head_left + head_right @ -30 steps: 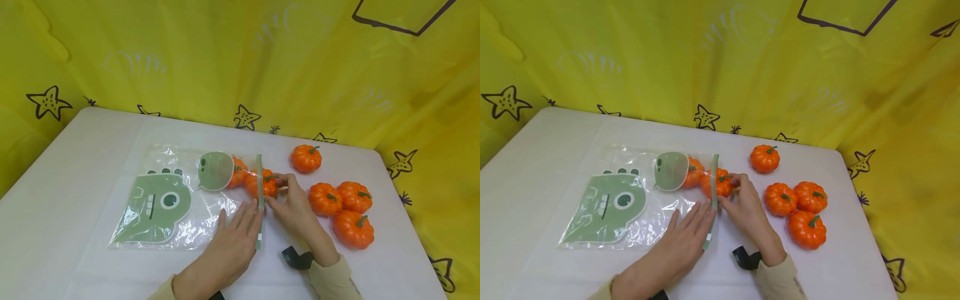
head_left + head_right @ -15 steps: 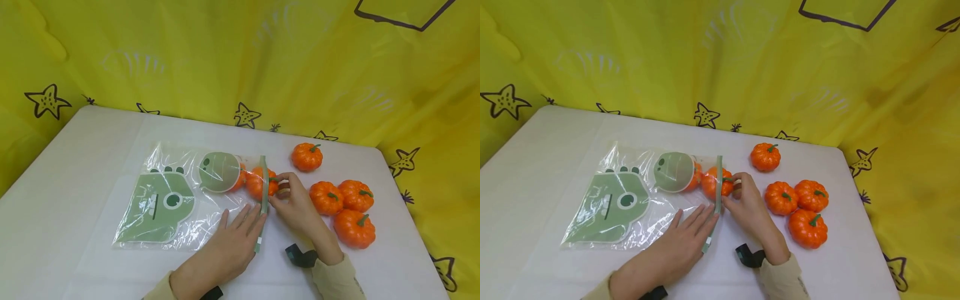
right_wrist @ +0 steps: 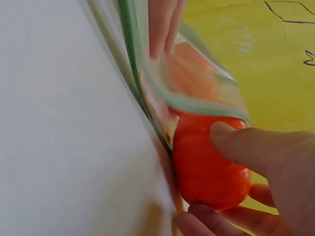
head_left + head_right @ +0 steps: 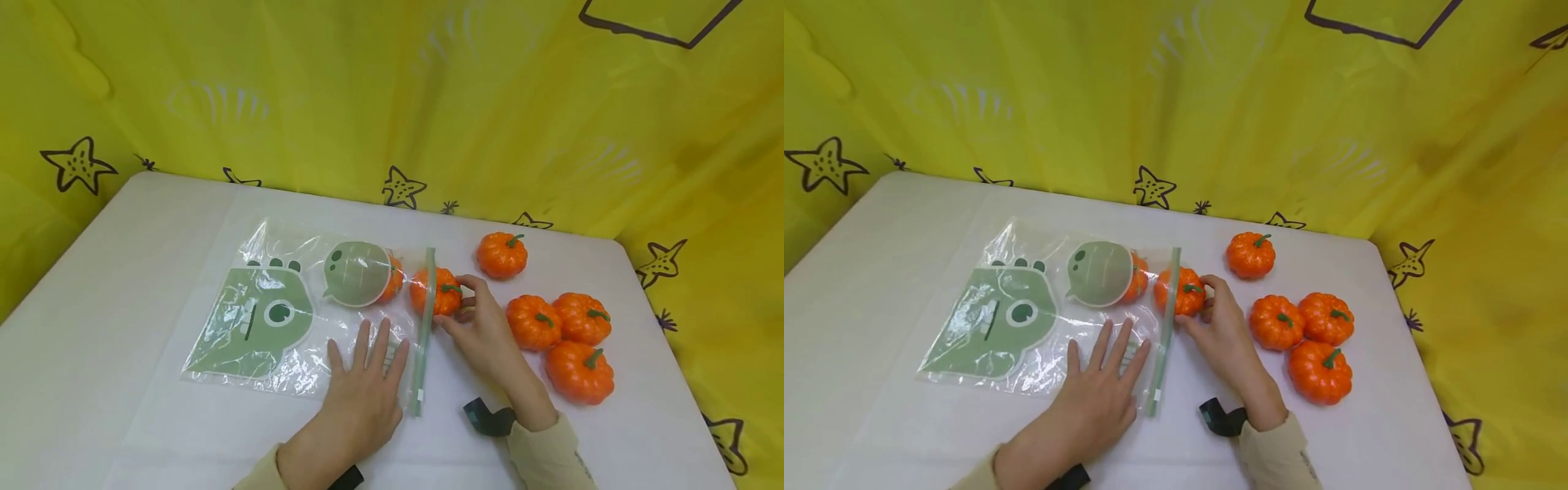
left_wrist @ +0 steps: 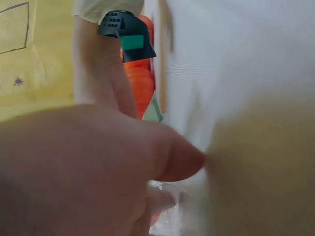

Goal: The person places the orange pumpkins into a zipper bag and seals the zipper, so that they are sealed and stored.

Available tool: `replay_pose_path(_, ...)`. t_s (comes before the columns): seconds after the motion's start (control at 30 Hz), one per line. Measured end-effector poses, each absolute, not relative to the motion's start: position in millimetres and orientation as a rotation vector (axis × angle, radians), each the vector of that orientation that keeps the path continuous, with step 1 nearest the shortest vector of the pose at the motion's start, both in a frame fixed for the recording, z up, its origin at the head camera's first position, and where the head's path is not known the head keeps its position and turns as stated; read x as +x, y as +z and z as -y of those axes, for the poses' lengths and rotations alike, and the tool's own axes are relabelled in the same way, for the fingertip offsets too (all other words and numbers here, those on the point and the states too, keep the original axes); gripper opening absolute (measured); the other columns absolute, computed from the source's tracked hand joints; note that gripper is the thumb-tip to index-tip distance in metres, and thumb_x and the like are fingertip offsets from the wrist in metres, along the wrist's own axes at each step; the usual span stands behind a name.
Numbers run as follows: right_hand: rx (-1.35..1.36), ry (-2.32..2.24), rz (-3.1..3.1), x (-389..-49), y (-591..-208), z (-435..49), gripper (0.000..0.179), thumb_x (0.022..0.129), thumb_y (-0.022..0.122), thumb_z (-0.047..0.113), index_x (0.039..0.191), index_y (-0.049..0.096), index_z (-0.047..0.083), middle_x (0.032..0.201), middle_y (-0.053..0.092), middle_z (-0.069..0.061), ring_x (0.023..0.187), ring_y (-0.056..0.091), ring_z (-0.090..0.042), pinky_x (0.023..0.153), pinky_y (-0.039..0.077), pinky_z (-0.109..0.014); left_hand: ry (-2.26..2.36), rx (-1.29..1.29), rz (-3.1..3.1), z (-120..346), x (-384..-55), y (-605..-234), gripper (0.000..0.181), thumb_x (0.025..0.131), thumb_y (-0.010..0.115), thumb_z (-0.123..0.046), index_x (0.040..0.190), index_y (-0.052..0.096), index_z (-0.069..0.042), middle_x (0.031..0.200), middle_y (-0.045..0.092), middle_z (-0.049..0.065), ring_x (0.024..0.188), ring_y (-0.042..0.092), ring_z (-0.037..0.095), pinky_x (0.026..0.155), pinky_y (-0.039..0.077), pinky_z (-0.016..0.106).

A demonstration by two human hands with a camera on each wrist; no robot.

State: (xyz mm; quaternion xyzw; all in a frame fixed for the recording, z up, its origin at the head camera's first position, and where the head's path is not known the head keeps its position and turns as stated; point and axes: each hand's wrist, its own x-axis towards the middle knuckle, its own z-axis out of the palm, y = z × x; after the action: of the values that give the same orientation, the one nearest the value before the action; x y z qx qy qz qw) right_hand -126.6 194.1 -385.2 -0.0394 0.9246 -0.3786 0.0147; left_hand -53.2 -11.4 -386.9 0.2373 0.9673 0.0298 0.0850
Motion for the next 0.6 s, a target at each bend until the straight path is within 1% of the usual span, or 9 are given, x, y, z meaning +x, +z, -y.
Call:
replay_pose_path(0.1,-0.085,-1.221,-2.859,-126.1,-387.0,-191.5,0.071,0.085,0.077,0.017,0.143,0.037,0.01,0.122,0.062,-0.013,0.097,0.066,-0.024,0.086,0.058,-0.039,0.05,0.717,-2.862,10.9,-53.9,-390.3,0.068,0.094,0.054,-0.042,0.155,0.033,-0.021,0.165,0.019,0.016,0.151,0.019,0.043,0.105,0.025,0.078)
replay_pose_path(0.2,-0.1,-1.248,-2.814,-126.3,-388.2,-189.3,0.07,0.086,0.075,0.013,0.144,0.036,0.012,0.126,0.06,-0.012,0.101,0.067,-0.024,0.088,0.058,-0.038,0.037,0.734,-2.844,12.9,-54.2,-391.2,0.066,0.095,0.052,-0.042,0.156,0.032,-0.023,0.165,0.019,0.015,0.151,0.018,0.042,0.107,0.024,0.077)
replay_pose_path(0.33,-0.162,-1.277,-2.795,-125.3,-388.3,-190.4,0.067,0.087,0.074,0.007,0.143,0.037,0.013,0.131,0.055,-0.009,0.106,0.068,-0.023,0.089,0.058,-0.035,0.026,0.759,-2.842,14.9,-55.6,-391.2,0.066,0.096,0.052,-0.044,0.155,0.032,-0.024,0.165,0.02,0.015,0.151,0.019,0.041,0.107,0.025,0.076)
replay_pose_path(0.47,-0.273,-1.359,-2.833,-124.9,-388.1,-189.5,0.059,0.084,0.075,0.002,0.133,0.041,0.009,0.129,0.053,-0.009,0.109,0.066,-0.025,0.089,0.057,-0.035,-0.003,0.782,-2.864,15.8,-58.1,-390.7,0.064,0.096,0.052,-0.046,0.155,0.034,-0.026,0.164,0.023,0.013,0.151,0.022,0.04,0.107,0.027,0.074)
replay_pose_path(0.6,-0.396,-1.404,-2.855,-124.5,-392.4,-184.7,0.045,0.084,0.073,-0.003,0.119,0.046,0.003,0.12,0.05,-0.01,0.11,0.065,-0.025,0.091,0.056,-0.035,-0.037,0.784,-2.862,16.8,-58.5,-390.5,0.062,0.097,0.051,-0.047,0.154,0.035,-0.027,0.164,0.025,0.012,0.151,0.023,0.038,0.108,0.028,0.073)
